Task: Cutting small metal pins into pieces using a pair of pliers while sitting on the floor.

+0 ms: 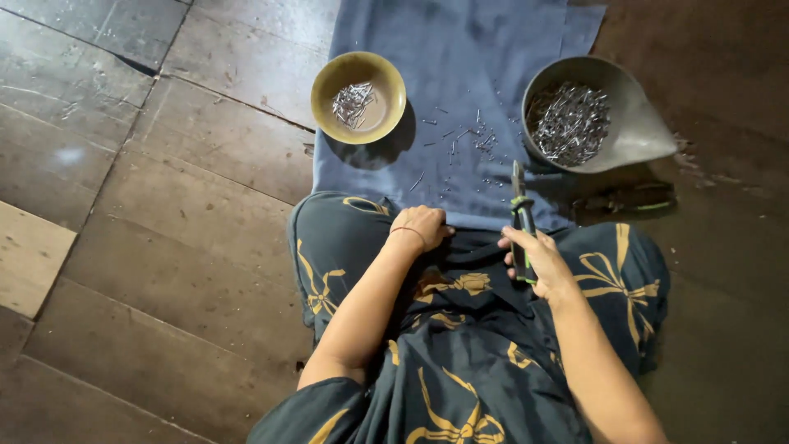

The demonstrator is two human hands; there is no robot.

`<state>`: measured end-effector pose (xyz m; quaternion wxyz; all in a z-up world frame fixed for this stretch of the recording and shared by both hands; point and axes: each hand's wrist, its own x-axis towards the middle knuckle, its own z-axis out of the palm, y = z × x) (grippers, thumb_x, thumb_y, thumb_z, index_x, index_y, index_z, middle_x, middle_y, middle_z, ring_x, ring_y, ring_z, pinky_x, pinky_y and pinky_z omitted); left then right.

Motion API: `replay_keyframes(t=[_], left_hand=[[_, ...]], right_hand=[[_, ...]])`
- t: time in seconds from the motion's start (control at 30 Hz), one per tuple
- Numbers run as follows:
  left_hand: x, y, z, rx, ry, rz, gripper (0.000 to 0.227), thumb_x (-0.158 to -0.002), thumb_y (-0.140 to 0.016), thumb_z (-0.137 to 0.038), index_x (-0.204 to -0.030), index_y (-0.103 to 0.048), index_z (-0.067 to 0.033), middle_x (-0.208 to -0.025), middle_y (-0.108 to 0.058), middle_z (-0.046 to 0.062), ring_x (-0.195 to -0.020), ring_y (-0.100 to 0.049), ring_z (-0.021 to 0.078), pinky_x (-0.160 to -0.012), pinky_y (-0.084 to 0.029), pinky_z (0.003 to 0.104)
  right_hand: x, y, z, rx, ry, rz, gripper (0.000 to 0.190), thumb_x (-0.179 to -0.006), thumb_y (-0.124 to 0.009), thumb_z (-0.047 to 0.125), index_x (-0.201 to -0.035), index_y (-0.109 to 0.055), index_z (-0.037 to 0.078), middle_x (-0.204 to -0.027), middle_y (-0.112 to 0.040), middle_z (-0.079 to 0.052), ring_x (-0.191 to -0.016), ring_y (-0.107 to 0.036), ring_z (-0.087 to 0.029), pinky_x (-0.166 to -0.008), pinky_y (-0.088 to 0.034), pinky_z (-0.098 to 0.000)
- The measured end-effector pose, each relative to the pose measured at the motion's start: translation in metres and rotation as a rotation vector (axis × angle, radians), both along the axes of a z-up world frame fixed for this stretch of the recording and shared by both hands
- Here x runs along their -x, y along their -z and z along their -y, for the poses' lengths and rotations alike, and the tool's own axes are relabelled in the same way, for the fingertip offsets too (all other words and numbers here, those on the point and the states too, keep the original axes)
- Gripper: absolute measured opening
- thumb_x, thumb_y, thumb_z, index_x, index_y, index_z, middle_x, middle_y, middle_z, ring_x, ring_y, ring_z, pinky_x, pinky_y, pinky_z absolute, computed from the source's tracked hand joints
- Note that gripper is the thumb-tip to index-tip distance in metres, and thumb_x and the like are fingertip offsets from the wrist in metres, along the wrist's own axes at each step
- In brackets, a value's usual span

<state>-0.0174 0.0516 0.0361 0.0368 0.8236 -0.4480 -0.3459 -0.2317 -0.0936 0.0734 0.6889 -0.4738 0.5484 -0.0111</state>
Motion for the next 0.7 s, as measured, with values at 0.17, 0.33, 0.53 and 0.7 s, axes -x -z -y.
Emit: replay_keyframes(t=[0.17, 0.33, 0.53, 0.7], left_hand=[[0.006, -0.047, -0.011, 0.022, -0.028, -0.055, 0.054, -0.098, -0.046, -0.057, -0.110, -0.077, -0.0137, -0.108, -0.077, 0.021, -0.109, -0.073, 0.0400, -0.094, -0.057, 0.050], [0.006, -0.037, -0.011, 0.015, -0.084, -0.083, 0.051, -0.101, -0.043, -0.046, -0.112, -0.077, -0.0100, -0.111, -0.077, 0.023, -0.112, -0.072, 0.0411, -0.096, -0.057, 0.051], [-0.035, 0.033, -0.001, 0.005, -0.355, 0.000, 0.026, -0.084, -0.067, -0.035, -0.103, -0.082, -0.0239, -0.099, -0.079, 0.014, -0.101, -0.076, 0.0361, -0.086, -0.062, 0.048], [-0.086, 0.005, -0.012, -0.049, -0.543, 0.134, 0.018, -0.088, -0.070, -0.023, -0.101, -0.081, -0.0275, -0.105, -0.078, 0.012, -0.103, -0.075, 0.0384, -0.089, -0.060, 0.052]], right_hand=[[0.019, -0.043, -0.005, 0.020, 0.083, 0.043, 0.038, -0.087, -0.082, 0.031, -0.109, -0.069, 0.004, -0.095, -0.073, -0.014, -0.062, -0.069, -0.023, -0.044, -0.059, -0.0395], [0.040, -0.032, 0.006, -0.054, 0.174, 0.090, 0.027, -0.093, -0.074, 0.036, -0.104, -0.068, 0.012, -0.093, -0.076, -0.009, -0.064, -0.073, -0.024, -0.048, -0.060, -0.0408], [0.041, -0.027, 0.004, -0.091, 0.214, 0.122, 0.032, -0.094, -0.073, 0.041, -0.105, -0.070, 0.011, -0.093, -0.076, -0.012, -0.063, -0.072, -0.025, -0.050, -0.060, -0.0415], [0.033, -0.025, -0.005, 0.021, 0.194, 0.124, 0.034, -0.092, -0.078, 0.036, -0.111, -0.070, 0.008, -0.085, -0.069, -0.012, -0.060, -0.066, -0.025, -0.045, -0.055, -0.0396]])
